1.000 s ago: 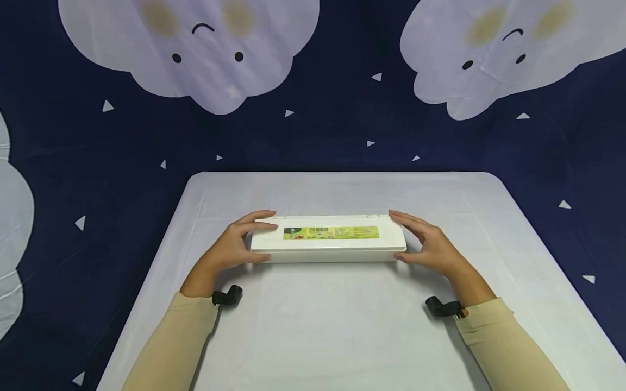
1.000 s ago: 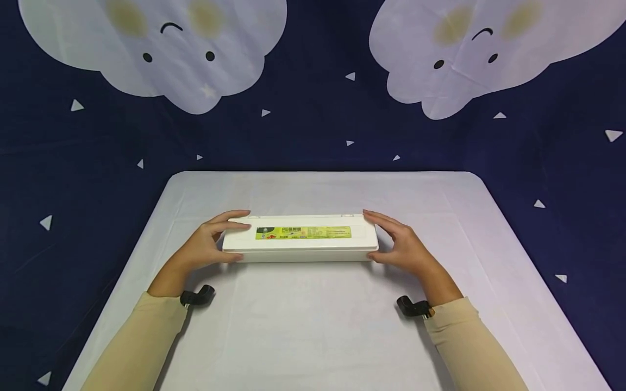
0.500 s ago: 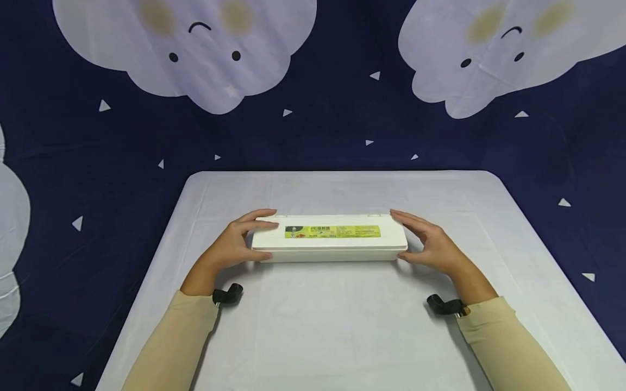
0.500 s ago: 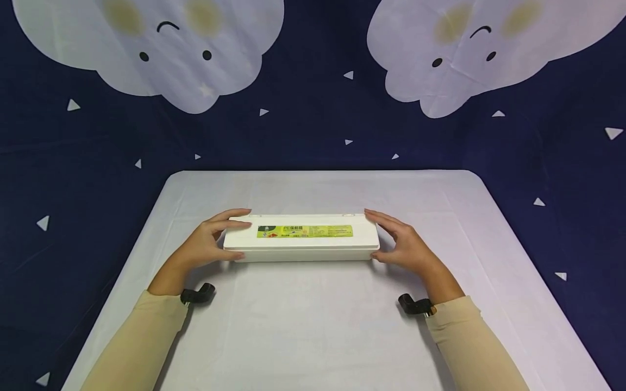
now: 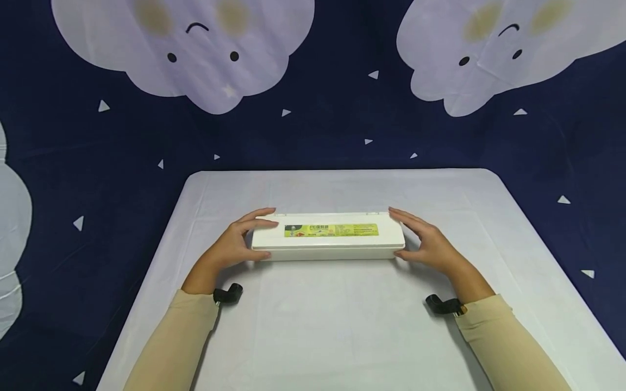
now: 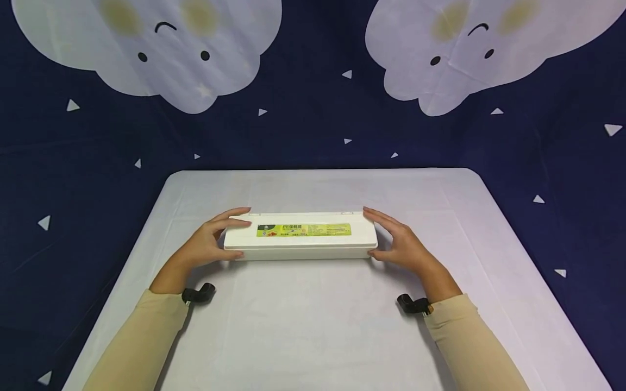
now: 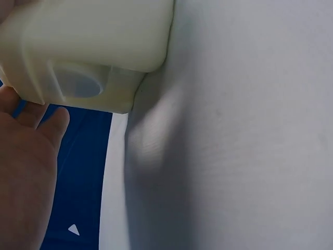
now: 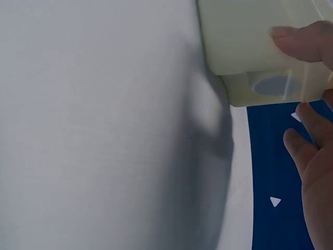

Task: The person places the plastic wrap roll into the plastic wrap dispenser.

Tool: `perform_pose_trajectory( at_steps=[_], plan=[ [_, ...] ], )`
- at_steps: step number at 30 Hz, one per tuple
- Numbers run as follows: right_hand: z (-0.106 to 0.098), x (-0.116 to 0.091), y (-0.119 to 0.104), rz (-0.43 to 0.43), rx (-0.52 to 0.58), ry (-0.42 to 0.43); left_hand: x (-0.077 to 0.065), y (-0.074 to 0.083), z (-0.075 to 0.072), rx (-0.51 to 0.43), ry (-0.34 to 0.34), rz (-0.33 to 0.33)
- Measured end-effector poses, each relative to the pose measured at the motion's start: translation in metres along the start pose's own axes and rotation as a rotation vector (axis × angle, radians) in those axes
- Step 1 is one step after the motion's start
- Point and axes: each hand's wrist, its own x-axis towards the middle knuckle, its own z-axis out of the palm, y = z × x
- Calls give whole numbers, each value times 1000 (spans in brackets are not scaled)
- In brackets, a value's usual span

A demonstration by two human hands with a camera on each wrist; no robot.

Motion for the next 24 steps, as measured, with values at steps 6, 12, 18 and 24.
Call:
perform_pose_trajectory(
  at_steps=[6,12,18,24],
  plan=[
    [3,-6,3,20,-23,2,-1,1,4,26,-12,11],
    [4,-8,-2,-10,-22,12,-3,4,7,29,11,29],
    [2,-8,-7,-17,-22,17,-6,12,9,25,29,48],
    [1,-8,-9,-28,-30,29,-9,13,8,60,37,60]
  ],
)
